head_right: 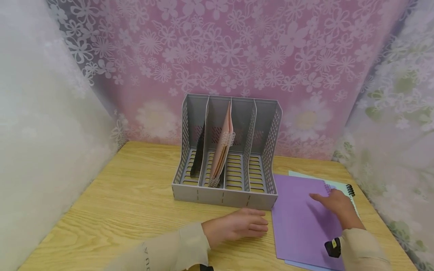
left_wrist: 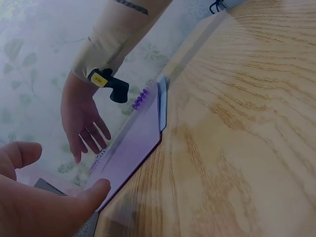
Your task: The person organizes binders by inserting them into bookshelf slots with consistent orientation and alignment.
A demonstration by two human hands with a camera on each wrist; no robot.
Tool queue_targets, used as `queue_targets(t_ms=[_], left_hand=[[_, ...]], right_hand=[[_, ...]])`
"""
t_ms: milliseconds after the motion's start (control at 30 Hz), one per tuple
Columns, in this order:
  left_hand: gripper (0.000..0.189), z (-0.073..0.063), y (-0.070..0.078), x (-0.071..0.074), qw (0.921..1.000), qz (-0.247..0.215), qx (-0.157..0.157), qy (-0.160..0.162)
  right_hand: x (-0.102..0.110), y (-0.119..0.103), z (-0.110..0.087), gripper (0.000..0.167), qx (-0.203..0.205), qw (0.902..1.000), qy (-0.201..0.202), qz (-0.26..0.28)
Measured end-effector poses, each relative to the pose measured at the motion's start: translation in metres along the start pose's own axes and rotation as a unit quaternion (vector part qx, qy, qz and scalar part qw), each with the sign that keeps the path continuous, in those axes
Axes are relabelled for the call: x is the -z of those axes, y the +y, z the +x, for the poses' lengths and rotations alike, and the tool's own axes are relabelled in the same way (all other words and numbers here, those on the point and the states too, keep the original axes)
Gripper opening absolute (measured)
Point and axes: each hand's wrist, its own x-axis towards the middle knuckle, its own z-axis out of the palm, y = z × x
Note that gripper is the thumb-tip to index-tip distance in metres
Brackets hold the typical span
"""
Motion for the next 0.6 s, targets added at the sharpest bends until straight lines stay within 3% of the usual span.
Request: queue_targets(t_ms=[167,367,600], left_hand=[[0.048,0.013,-0.005,-0.006,0.9995,-0.026,0.01,0.016],[0.03,0.018,-0.01,-0.011,0.9994,-0.022,0.009,0.023],[0.027,0.024,-0.011,-0.018,0.9982,-0.029,0.011,0.05]], right_hand=[[0.003,0.007,0.003,0.108,-0.008,0.9998,-0.014,0.012],[0.001,0.016,0.008,0.1,0.0,1.0,-0.007,-0.006],[-0.002,0.015,0.008,0.097,-0.016,0.9998,-0.011,-0.002]])
